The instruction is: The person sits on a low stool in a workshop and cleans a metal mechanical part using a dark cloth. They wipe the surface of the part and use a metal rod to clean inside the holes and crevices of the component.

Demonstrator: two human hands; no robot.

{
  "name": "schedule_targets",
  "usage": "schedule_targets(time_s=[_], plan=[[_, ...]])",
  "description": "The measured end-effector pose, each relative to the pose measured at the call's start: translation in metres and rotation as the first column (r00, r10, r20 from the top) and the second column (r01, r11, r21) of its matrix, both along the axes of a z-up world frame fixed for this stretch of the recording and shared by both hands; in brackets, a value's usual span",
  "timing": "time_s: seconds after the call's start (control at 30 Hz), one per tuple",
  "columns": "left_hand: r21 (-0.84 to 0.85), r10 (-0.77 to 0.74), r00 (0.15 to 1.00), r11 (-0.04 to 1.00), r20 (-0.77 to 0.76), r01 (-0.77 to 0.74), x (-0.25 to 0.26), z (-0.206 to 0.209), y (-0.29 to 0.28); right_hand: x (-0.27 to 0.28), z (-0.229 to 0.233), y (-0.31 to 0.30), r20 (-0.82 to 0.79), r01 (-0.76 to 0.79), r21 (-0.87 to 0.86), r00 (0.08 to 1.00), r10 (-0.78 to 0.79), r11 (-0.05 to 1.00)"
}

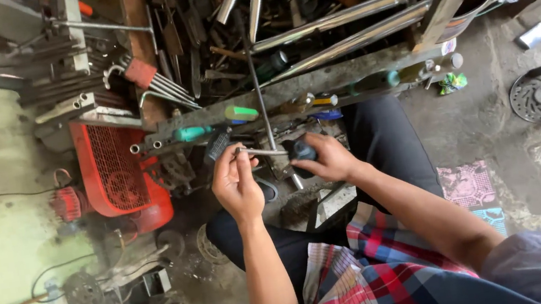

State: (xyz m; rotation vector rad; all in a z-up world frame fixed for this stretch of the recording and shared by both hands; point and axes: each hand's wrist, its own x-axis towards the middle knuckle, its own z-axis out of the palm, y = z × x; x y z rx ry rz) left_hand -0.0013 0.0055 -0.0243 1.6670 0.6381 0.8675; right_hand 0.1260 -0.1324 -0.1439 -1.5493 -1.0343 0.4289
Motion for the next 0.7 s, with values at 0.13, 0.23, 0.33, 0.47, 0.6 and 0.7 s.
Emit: schedule_targets(time_s=[0.13,0.23,0.33,0.47,0.6,0.7], plan=[[-0.019,-0.013,0.999,1.0,-0.052,0.012,0.001,0.006,-0.003,0.004,0.012,-0.003,-0.088,0.042,0.006,0.995,-0.041,0.999],[0.003,-0.033,0.997,0.999,-0.071,0.034,0.008,0.01,-0.009,0.009,0.036,0.003,-0.077,-0.01,0.101,0.997,0.018,0.995],[0.052,-0.02,0.994,0.998,-0.11,0.026,0.011,0.021,-0.01,0.004,0.012,0.012,-0.042,-0.109,0.055,0.993,0.111,0.993],[0.139,0.002,0.977,0.99,-0.214,0.029,0.009,0.029,-0.006,0.0,-0.022,0.004,0.052,-0.029,-0.189,0.998,0.039,0.982],[0.225,0.006,0.961,0.972,-0.278,0.06,0.008,0.037,-0.007,0.009,0.032,-0.026,-0.035,0.056,-0.379,0.997,-0.075,0.924],[0.316,-0.005,0.952,0.943,-0.307,0.107,0.014,0.046,-0.012,0.013,0.056,-0.031,-0.175,0.128,-0.148,0.973,-0.154,0.981]])
